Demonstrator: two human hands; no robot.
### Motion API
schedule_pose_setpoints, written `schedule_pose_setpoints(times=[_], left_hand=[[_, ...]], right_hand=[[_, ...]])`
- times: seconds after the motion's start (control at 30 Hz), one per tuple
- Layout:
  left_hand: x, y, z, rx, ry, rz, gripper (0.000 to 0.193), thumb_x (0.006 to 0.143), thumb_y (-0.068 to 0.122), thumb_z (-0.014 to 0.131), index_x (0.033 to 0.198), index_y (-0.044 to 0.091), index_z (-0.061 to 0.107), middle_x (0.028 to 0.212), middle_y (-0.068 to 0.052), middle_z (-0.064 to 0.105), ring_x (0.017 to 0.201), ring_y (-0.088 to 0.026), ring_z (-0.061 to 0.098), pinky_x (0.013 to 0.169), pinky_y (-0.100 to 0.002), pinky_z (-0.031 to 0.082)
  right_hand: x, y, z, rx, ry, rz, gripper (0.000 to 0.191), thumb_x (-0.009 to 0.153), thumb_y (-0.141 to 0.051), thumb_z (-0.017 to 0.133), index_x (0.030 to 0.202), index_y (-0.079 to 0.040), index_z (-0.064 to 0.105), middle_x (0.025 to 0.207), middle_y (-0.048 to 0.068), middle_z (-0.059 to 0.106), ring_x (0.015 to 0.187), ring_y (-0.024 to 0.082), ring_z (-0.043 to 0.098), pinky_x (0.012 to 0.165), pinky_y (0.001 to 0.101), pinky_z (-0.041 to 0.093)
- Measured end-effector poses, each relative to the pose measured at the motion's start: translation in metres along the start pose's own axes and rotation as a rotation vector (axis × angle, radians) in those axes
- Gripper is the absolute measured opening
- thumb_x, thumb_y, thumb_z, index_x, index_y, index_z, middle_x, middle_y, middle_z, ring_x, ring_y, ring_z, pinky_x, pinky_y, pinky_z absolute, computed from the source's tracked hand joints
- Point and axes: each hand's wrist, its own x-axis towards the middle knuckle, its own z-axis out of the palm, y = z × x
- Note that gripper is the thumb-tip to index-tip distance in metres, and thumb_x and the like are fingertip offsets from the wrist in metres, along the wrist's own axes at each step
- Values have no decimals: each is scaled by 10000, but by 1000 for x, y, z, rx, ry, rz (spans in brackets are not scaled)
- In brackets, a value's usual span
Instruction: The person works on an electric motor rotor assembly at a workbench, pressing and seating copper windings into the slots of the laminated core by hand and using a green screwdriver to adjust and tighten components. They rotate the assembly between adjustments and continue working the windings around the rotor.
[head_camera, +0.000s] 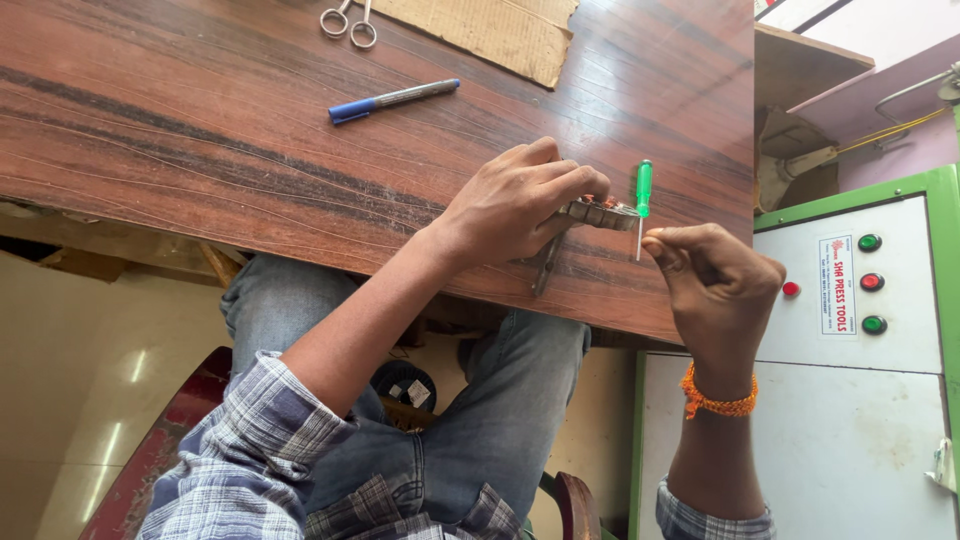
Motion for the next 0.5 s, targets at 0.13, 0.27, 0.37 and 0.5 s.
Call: schedule_pose_setpoints(times=[0.13,0.27,0.37,0.5], left_hand=[[-1,1,1,9,-15,-8,409,862,109,757,1237,193,619,1011,53,666,959,-206,588,896,-369,526],[0,3,-1,-5,9,12,401,873,127,764,1240,178,610,1070,39,658,991,-219,583,915,-392,519],[2,6,-3,16,1,-1,363,903,196,761,1231,166,608,1036,21,647,1009,-224,591,926,-398,516],[4,3,-9,-74,-64,-7,486,898,395,728,1252,93,587,1105,-55,661,1043,-248,605,940,-433,499]], right_hand=[[9,-5,2,-4,2,-17,56,1007,29,793,1023,28,739,883,37,743,754,13,628,645,192,462],[23,-4,7,-96,15,-26,63,1017,15,814,1004,8,752,809,26,706,618,2,509,586,216,359],[45,4,12,-195,15,-49,70,1027,-5,824,989,-9,766,724,36,645,576,24,437,561,247,301],[74,18,25,-210,-61,-172,42,1001,19,770,989,-22,766,796,17,715,644,19,563,563,242,392]])
